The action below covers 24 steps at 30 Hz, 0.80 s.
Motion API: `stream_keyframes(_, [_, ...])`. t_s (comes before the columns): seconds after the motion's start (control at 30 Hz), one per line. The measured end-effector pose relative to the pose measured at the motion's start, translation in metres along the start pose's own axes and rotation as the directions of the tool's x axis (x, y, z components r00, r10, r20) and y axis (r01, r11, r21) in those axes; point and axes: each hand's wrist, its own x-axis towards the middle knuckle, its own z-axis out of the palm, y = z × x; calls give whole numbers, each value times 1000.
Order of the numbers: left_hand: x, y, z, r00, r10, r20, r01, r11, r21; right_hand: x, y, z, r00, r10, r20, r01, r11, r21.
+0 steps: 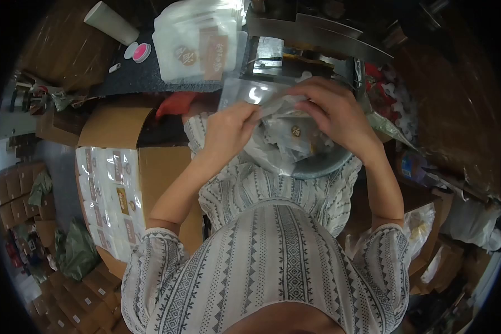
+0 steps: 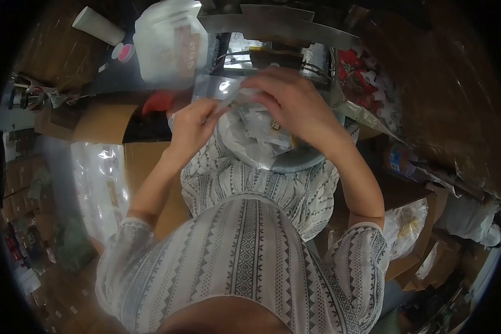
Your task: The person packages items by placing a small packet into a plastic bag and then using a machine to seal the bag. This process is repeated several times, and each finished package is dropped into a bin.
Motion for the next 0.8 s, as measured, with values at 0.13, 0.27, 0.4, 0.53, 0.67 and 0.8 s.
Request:
stream_keyframes(0.13, [13, 2, 31, 926, -184, 329, 286, 913, -293, -5, 14, -8, 951, 306, -32, -294, 933, 206])
stream_keyframes(0.27, [48, -1, 64, 705, -362, 610, 701, 227, -676, -21, 23, -31, 839, 537, -92, -536, 843, 38])
stream_keyframes(0.4, [67, -1, 65, 599, -407, 689, 789, 152, -596, -48, 55, -52, 817, 539, -205, -568, 813, -130])
stream_keyframes(0.53, [57, -9, 48, 694, -409, 592, 718, 330, -613, -91, 152, -44, 929, 247, -275, -369, 676, -638])
stream_keyframes(0.67, [46, -77, 16, 976, -133, -171, 141, 990, 32, -75, 137, -45, 804, 575, -154, -571, 671, -473])
stream_keyframes(0.8, [6, -89, 19, 984, 153, -91, -56, 750, 659, -66, 120, -50, 805, 564, -185, -581, 685, -439])
